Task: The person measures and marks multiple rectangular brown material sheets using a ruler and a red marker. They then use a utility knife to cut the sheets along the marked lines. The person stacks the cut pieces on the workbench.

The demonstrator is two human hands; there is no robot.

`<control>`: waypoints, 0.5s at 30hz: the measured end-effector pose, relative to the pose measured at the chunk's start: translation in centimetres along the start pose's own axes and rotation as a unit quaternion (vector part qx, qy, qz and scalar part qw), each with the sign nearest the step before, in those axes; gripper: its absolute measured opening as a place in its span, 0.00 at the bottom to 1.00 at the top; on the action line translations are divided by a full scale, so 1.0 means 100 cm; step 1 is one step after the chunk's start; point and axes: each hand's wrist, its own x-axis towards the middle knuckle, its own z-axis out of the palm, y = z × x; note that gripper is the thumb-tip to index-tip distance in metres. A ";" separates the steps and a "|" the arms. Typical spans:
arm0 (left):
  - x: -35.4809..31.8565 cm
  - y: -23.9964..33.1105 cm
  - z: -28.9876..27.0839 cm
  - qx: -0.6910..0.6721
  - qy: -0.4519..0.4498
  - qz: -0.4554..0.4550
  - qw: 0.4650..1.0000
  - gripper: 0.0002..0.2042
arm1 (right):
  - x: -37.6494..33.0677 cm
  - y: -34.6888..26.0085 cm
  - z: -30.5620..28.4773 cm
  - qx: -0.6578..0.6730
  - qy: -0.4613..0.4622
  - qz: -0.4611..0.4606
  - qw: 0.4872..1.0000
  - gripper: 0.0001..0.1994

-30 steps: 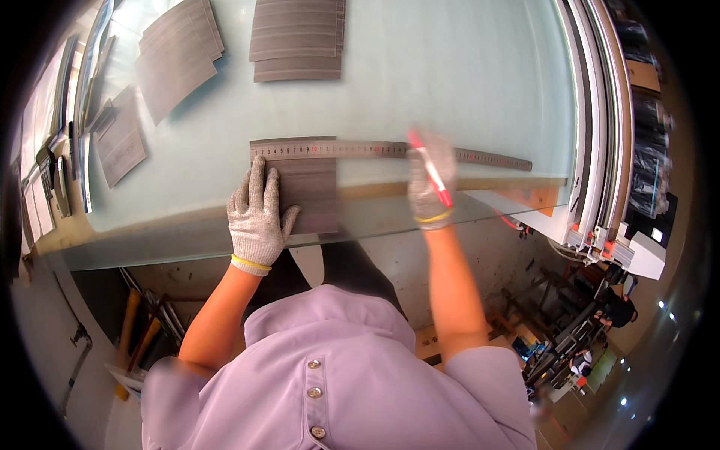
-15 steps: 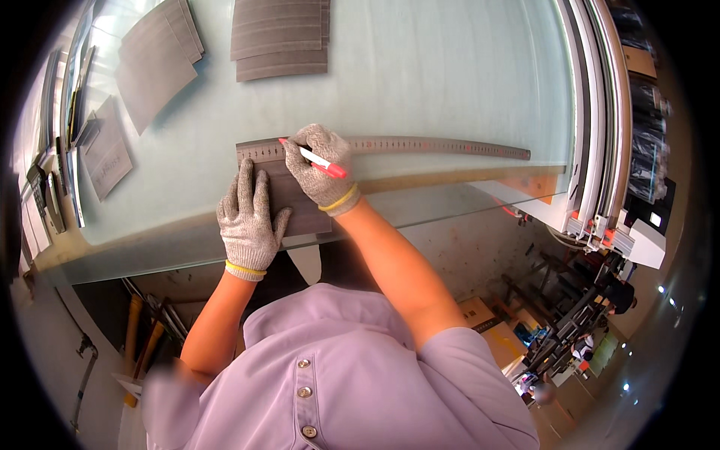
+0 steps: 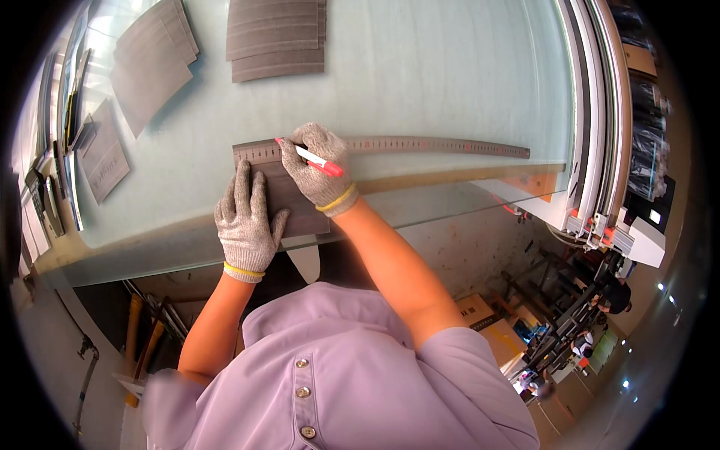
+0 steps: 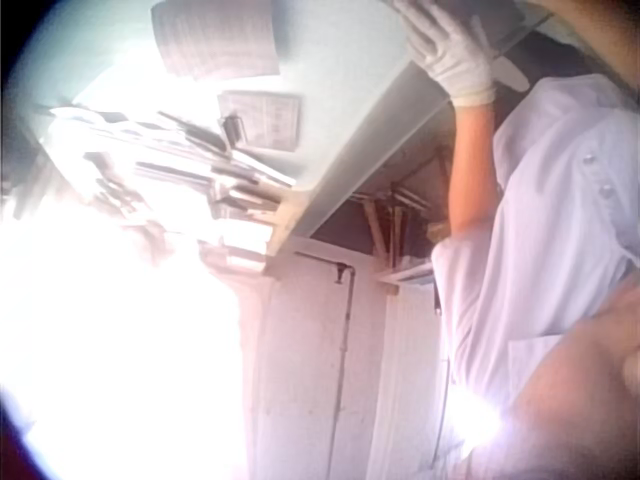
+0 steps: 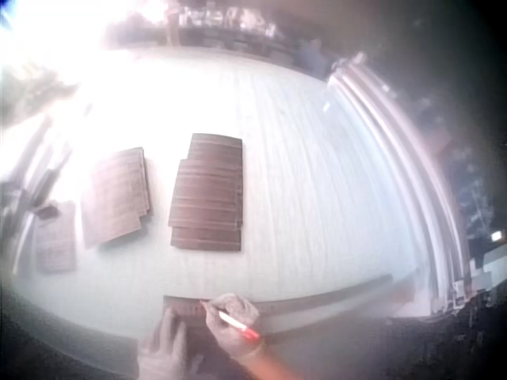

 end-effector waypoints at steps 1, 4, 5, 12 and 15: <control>0.000 0.000 0.000 -0.003 -0.001 -0.001 1.000 0.37 | 0.000 0.000 0.000 0.004 0.002 -0.003 1.000 0.07; -0.001 0.000 0.001 0.007 0.003 0.002 1.000 0.37 | 0.001 0.001 0.001 0.025 0.001 0.000 1.000 0.07; -0.001 0.000 0.001 0.008 0.005 0.003 1.000 0.37 | 0.000 0.001 0.000 0.036 -0.004 0.011 0.999 0.07; -0.001 0.002 0.001 0.018 -0.005 -0.001 1.000 0.37 | 0.000 0.000 -0.007 0.085 0.051 0.078 0.992 0.03; 0.000 0.003 -0.001 0.020 -0.004 -0.005 1.000 0.37 | -0.005 0.039 -0.046 -0.097 0.114 0.007 0.989 0.06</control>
